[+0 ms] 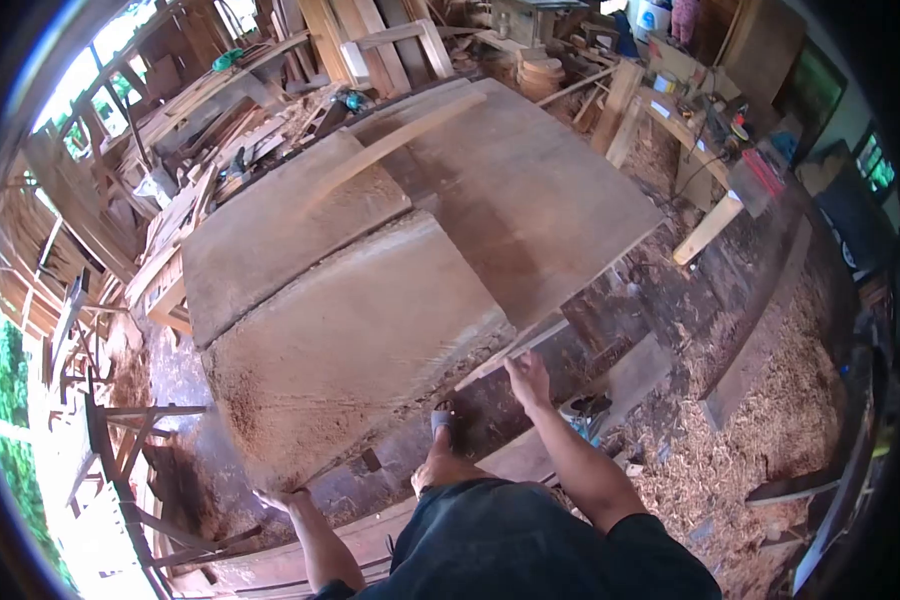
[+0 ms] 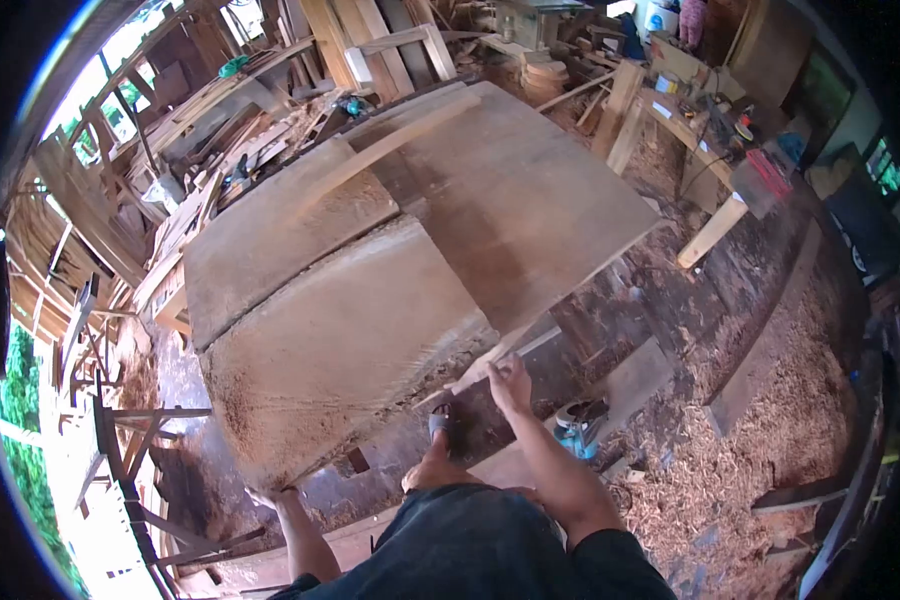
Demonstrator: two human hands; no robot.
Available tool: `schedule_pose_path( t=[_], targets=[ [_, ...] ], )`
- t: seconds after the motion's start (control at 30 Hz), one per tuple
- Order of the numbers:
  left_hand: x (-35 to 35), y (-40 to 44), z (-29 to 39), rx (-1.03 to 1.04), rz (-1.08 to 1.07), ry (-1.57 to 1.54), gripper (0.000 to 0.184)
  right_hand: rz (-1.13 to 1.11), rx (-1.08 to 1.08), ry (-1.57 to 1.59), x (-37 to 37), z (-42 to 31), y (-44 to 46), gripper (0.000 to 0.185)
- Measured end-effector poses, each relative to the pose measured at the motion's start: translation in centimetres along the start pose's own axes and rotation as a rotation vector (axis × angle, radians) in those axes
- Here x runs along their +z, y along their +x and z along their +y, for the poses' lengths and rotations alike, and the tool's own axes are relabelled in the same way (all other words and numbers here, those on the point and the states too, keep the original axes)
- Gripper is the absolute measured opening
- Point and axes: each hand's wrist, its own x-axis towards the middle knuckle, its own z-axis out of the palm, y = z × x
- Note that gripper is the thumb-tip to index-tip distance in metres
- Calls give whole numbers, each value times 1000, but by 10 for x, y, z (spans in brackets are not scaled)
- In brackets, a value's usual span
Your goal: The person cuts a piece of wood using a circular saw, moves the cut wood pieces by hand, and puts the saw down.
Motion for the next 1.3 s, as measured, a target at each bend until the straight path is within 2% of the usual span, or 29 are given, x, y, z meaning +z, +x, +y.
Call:
schedule_pose_path(
  t=[0.07, 0.17, 0.27, 0.3, 0.4, 0.5, 0.53, 0.57, 0.63, 0.67, 0.73, 0.8, 0.83, 0.93, 1.0, 1.07, 1.1, 1.13, 1.2, 1.27, 1.3],
  targets=[
    [-2, 0, -2, -29, 31, 29, 74, 98, -138, 24, 5, 20, 21, 77],
    [3, 5, 5, -51, 38, 51, 72, 49, -197, 14, 5, -19, 23, 90],
    [6, -6, 7, -42, 15, 23, 71, 100, -283, -276, 27, -43, 8, 104],
    [7, -10, 5, -41, 10, 9, 71, 110, -328, -329, 35, -40, 8, 115],
    [9, -4, 2, -6, 26, -11, 71, 66, -276, -242, 36, -39, 8, 119],
    [3, -3, 0, 89, 55, 55, 76, -80, -186, -317, 20, -46, 7, 115],
    [3, -5, 1, 14, 222, 179, 78, -125, -167, -330, 11, -52, 10, 115],
    [11, -24, 16, -60, 382, 311, 80, -116, -241, -348, 4, -36, 12, 107],
    [-2, -1, 4, 153, 714, 880, 89, -158, -275, -221, -27, 6, -4, 98],
    [-11, -7, -1, 427, 624, 1153, 91, -162, -283, -151, -42, 23, -15, 94],
    [7, -46, -36, 1050, 310, 1635, 95, -278, -54, -110, -109, 30, -71, 79],
    [26, -99, -77, 990, -258, 1814, 95, -142, 3, -104, -140, 143, -99, 72],
    [32, -124, -86, 953, -538, 1911, 95, -121, 67, -144, -172, 164, -127, 63],
    [59, -197, -98, 728, -532, 2120, 93, 98, 413, -227, -247, 261, -213, 56],
    [68, -208, -87, 676, -619, 2120, 91, 182, 585, -249, -304, 290, -284, 55],
    [67, -170, -104, 906, -696, 2109, 93, 372, 766, -18, -346, 341, -372, 66],
    [68, -171, -106, 904, -723, 2120, 94, 408, 820, -201, -347, 416, -412, 67],
    [69, -169, -105, 902, -734, 2125, 95, 287, 1018, -238, -368, 390, -451, 76],
    [72, -168, -106, 885, -746, 2133, 98, 291, 1034, -478, -356, 482, -527, 79],
    [74, -160, -108, 862, -746, 2152, 101, 86, 1146, -389, -373, 433, -563, 78],
    [75, -163, -108, 873, -729, 2166, 101, 101, 1168, -431, -359, 458, -576, 69]
  ],
)
